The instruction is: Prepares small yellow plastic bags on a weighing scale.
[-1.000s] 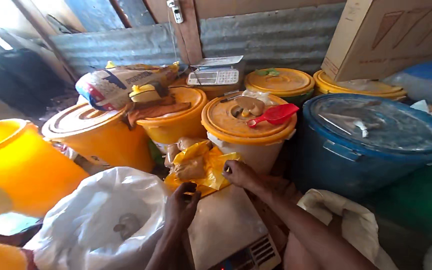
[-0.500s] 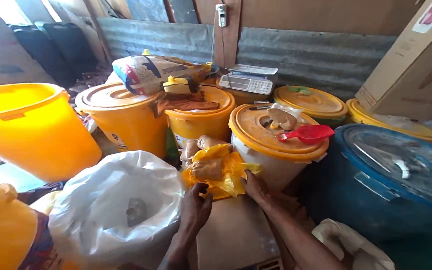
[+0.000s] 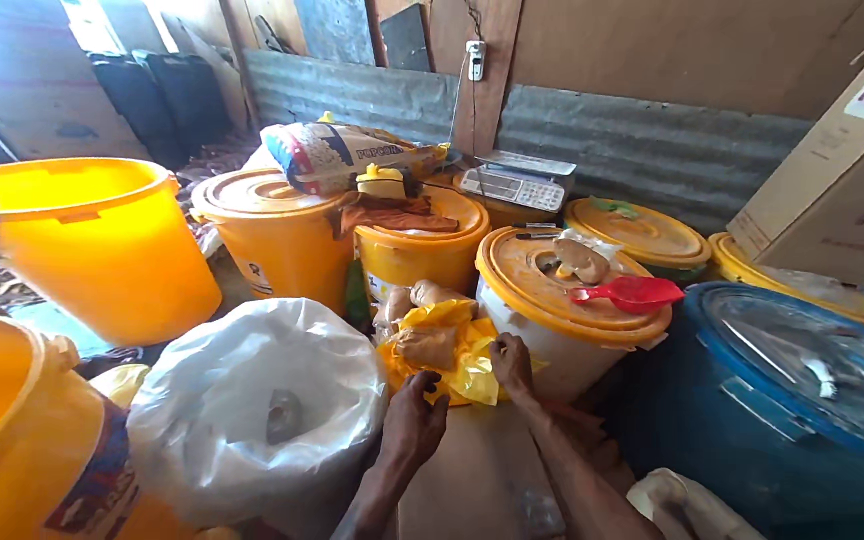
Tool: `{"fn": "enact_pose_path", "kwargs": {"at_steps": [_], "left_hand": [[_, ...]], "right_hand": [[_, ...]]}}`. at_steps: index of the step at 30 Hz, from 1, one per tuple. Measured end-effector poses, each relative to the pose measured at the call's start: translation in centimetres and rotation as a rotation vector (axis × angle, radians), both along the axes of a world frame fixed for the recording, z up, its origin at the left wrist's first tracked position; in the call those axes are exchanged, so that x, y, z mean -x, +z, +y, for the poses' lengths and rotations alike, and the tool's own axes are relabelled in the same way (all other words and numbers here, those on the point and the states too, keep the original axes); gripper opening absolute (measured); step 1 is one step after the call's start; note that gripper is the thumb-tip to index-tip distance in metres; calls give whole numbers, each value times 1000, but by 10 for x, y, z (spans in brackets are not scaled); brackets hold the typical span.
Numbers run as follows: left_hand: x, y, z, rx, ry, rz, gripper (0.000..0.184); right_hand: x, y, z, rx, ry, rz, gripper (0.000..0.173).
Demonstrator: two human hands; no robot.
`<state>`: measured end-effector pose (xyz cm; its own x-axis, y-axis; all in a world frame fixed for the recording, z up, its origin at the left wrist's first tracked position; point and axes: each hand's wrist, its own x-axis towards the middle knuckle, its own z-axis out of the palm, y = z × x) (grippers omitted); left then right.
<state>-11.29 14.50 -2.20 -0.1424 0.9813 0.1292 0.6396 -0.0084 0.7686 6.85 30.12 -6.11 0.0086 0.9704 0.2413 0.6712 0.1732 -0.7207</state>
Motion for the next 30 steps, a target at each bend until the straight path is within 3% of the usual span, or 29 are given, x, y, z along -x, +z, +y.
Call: {"fn": "enact_pose_path", "kwargs": {"at_steps": [4, 6, 9, 11, 13, 15, 19, 21, 23, 26, 28, 30], "left_hand": [[8, 3, 0, -43, 45, 30, 33], [10, 5, -1, -48, 55, -3, 32], [5, 4, -4, 37, 40, -365, 29], [-5, 8, -12, 263, -33, -715, 51], [-14, 3, -19, 480, -187, -868, 79], [-24, -1, -28, 571, -335, -976, 91], [-28, -4, -41, 502, -522, -1338, 55], [-28, 10, -43, 375, -373, -1266, 30], [-23, 20, -36, 248, -172, -1172, 22], [-10, 14, -22, 35, -44, -1111, 20], [-1, 11, -19, -92, -63, -1030, 22], [2, 9, -21, -151, -104, -928, 30]], "right_hand": [[-23, 45, -19, -146, -31, 149, 30], [-37, 61, -32, -220, -53, 335, 29], [-45, 81, -63, -333, -25, 598, 24], [-40, 86, -95, -483, 106, 617, 21], [-34, 78, -137, -581, 315, 540, 25], [-24, 57, -177, -594, 534, 463, 24], [-18, 28, -209, -536, 915, 293, 17], [-22, 21, -209, -525, 958, 214, 16], [-29, 19, -202, -485, 979, 149, 17], [-43, 14, -189, -276, 877, 197, 30], [-48, 17, -182, -120, 680, 343, 37], [-53, 20, -172, 39, 531, 545, 53]]}}
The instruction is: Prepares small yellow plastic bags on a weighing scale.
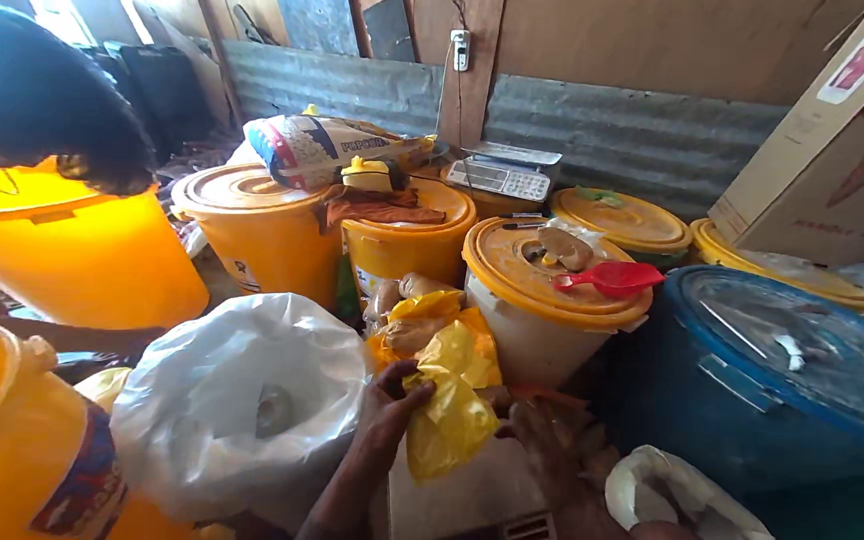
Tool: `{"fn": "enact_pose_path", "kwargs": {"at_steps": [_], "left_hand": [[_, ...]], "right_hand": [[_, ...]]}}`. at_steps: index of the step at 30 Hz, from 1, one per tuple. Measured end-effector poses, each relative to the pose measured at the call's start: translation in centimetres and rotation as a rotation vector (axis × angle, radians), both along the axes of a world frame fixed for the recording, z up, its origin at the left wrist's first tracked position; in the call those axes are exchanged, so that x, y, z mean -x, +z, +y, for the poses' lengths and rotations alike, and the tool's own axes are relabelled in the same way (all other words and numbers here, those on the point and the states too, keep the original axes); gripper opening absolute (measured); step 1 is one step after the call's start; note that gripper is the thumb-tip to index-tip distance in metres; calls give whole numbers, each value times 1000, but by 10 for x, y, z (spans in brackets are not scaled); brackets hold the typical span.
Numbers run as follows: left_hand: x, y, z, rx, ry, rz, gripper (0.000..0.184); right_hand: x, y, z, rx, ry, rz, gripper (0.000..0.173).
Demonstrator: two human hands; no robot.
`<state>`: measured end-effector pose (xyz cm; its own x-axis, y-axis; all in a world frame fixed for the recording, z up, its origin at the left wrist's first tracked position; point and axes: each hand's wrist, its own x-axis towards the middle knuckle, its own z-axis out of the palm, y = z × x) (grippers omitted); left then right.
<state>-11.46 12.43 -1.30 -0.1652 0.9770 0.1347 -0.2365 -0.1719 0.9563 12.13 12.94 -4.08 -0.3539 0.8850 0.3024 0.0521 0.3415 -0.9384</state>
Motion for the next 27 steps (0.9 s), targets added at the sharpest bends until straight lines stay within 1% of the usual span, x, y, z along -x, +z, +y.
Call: {"fn": "enact_pose_path", "kwargs": {"at_steps": [1, 2, 3, 4, 6, 7, 9, 11, 14, 15, 17, 20, 21, 22, 24, 26, 27], "left_hand": [[-2, 0, -3, -11, -8, 49, 31], [-6, -1, -7, -18, -30, 90, 31], [-10, -1, -11, -32, -74, 138, 30], [-14, -3, -15, -51, -116, 186, 27], [-20, -8, -18, -119, -151, 270, 19], [-22, -11, -18, -167, -128, 291, 16], [-19, -13, -15, -237, -17, 283, 15], [-11, -8, -11, -234, 104, 210, 24], [4, 4, -7, -164, 160, 70, 56], [7, 6, -7, -144, 156, 48, 63], [8, 8, -9, -126, 117, 37, 65], [1, 6, -14, -128, 6, 31, 59], [0, 4, -15, -140, -43, 43, 58], [-1, 4, -17, -143, -81, 62, 56], [-3, 6, -19, -127, -118, 92, 54], [-1, 7, -19, -77, -118, 55, 54], [1, 6, -18, -51, -104, 22, 55]], "right_hand": [[-2, 1, 5, 114, -17, 90, 65], [-3, 3, 7, 189, -15, 161, 70], [-4, 6, 6, 225, -2, 200, 68], [-3, 11, 1, 228, 14, 212, 61], [2, 19, -7, 182, 39, 186, 40], [6, 19, -6, 164, 35, 192, 33], [11, 17, -3, 149, -85, 196, 25], [9, 19, 3, 153, -210, 237, 22], [-3, 19, 18, 171, -255, 354, 27], [-6, 20, 21, 168, -260, 376, 27], [-9, 21, 22, 179, -228, 387, 28], [-11, 26, 13, 259, -119, 276, 45], [-11, 28, 10, 286, -92, 228, 48], [-9, 29, 9, 309, -88, 189, 46], [-4, 26, 12, 310, -152, 173, 30], [-3, 24, 15, 261, -232, 208, 16], [-3, 26, 16, 245, -258, 251, 14]]}}
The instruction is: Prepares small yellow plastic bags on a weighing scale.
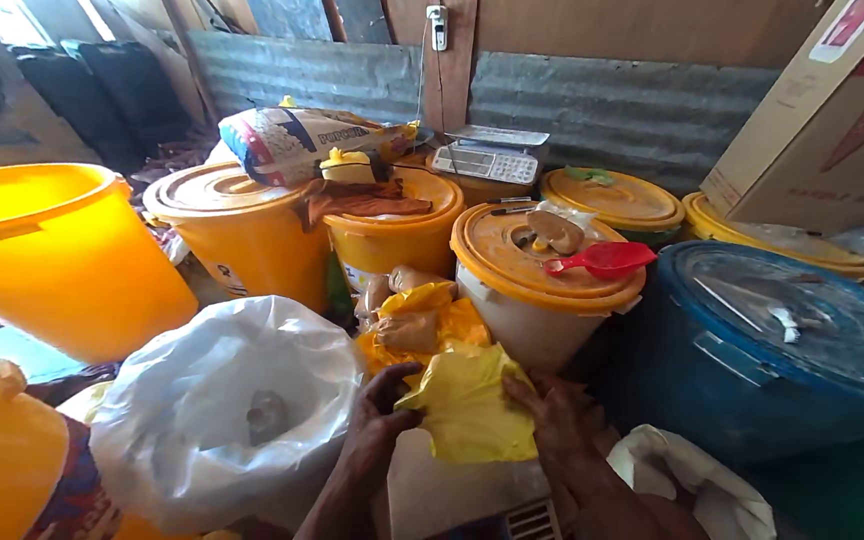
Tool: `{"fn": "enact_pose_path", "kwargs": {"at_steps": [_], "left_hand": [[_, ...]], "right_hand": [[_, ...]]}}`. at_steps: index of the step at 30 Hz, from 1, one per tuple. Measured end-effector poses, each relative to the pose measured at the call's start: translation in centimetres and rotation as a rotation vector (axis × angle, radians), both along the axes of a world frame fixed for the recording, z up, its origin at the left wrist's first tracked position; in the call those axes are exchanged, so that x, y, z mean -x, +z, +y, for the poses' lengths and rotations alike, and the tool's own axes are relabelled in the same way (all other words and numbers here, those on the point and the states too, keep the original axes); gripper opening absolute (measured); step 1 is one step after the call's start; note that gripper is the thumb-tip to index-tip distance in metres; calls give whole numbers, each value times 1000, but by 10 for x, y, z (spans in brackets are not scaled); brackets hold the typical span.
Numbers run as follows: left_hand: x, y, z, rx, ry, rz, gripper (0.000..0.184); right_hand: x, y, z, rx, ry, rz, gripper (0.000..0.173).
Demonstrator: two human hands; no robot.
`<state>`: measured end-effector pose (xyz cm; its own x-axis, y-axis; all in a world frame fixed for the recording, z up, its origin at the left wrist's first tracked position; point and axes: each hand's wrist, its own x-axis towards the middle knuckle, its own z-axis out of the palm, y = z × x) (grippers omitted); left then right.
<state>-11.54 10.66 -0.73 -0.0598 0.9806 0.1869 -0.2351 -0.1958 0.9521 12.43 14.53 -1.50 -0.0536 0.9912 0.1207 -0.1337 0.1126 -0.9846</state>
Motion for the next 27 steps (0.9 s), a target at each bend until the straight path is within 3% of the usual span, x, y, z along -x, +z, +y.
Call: {"fn": "enact_pose_path", "kwargs": {"at_steps": [6, 9, 14, 16, 20, 22, 24, 27], "left_hand": [[11, 2, 7, 166, -59, -3, 52], [-2, -2, 2, 159, -203, 90, 80], [-26, -7, -4, 232, -350, 206, 38], [-21, -4, 0, 167, -281, 146, 13], [2, 16, 5, 109, -73, 0, 22], [9, 20, 5, 95, -75, 75, 22], [8, 14, 6, 78, -114, 285, 20], [-7, 1, 5, 90, -178, 451, 20]], "right_hand": [[0, 1, 0, -86, -50, 74, 20], [4, -1, -4, -54, -34, 109, 28], [2, 13, -6, 122, -98, 228, 26], [-5, 17, 1, 188, -131, 263, 27], [-10, 8, 4, 198, 40, 205, 39], [-7, 1, -2, 9, 43, -64, 52], [-2, -10, -6, -263, -111, -344, 73], [1, -17, -3, -650, -404, -483, 77]]}}
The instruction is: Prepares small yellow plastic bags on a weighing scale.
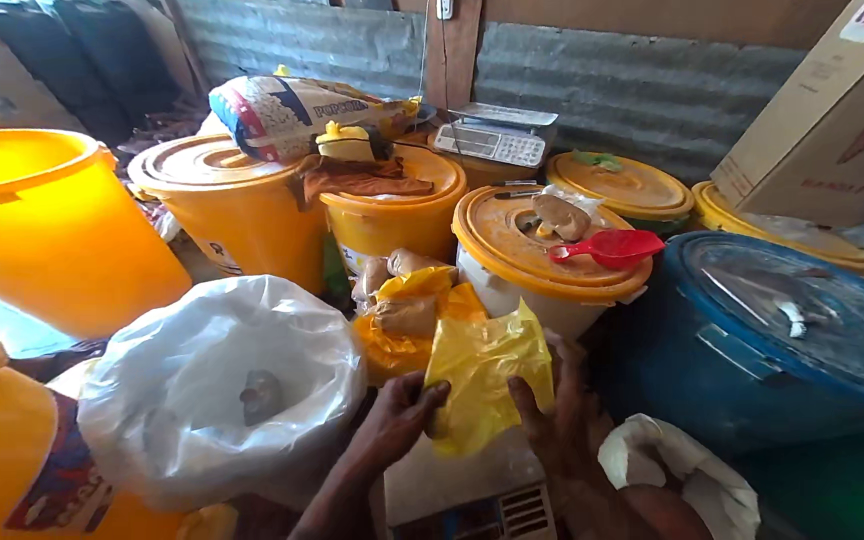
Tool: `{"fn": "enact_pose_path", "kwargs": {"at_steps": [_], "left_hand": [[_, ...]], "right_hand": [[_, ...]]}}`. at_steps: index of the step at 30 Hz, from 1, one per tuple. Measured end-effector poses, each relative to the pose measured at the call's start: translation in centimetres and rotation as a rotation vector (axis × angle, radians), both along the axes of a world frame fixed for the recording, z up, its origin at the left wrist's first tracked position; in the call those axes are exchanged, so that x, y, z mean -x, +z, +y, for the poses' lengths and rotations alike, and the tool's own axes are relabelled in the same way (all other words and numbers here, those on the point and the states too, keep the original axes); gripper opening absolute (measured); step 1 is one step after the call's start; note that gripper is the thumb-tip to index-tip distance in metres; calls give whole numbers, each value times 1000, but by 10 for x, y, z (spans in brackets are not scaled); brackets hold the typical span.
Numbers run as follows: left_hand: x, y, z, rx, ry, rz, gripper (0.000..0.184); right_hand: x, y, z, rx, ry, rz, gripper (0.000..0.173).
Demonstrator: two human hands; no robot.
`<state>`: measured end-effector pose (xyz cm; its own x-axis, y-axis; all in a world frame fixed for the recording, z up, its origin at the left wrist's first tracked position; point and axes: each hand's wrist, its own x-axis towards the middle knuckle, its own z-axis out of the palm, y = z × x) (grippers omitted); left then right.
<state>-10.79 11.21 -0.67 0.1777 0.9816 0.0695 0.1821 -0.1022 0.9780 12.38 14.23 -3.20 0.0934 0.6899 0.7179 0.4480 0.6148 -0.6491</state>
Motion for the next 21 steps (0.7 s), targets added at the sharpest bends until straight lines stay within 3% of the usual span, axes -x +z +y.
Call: {"fn": "enact_pose_path", "kwargs": {"at_steps": [2, 5, 7, 9, 10, 12, 15, 18, 19, 21], "left_hand": [[-8, -4, 0, 54, -35, 52, 21], [-9, -1, 2, 146, -160, 19, 23], [-9, 6, 0, 214, -203, -60, 24], [-8, 10, -3, 232, -171, -211, 30], [-7, 9, -2, 219, -144, -297, 35], [-4, 5, 2, 209, -109, -364, 46], [-3, -3, 2, 243, -86, -201, 53], [-13, -10, -5, 249, -186, -82, 88], [-16, -14, -6, 258, -213, -64, 90], [-23, -24, -6, 266, -221, -95, 68]], "right_hand": [[-1, 7, -7, -98, 25, -61, 80], [4, 8, -18, 77, 290, -318, 97], [9, -2, -17, 269, 485, -389, 80], [15, -7, -16, 435, 542, -250, 37], [18, -6, -16, 474, 501, -134, 25], [19, 0, -13, 512, 355, 66, 22], [16, 9, -5, 661, 171, 398, 26], [11, 21, 1, 854, 169, 748, 31], [9, 22, 3, 904, 205, 840, 32], [8, 23, 6, 957, 260, 954, 31]]}}
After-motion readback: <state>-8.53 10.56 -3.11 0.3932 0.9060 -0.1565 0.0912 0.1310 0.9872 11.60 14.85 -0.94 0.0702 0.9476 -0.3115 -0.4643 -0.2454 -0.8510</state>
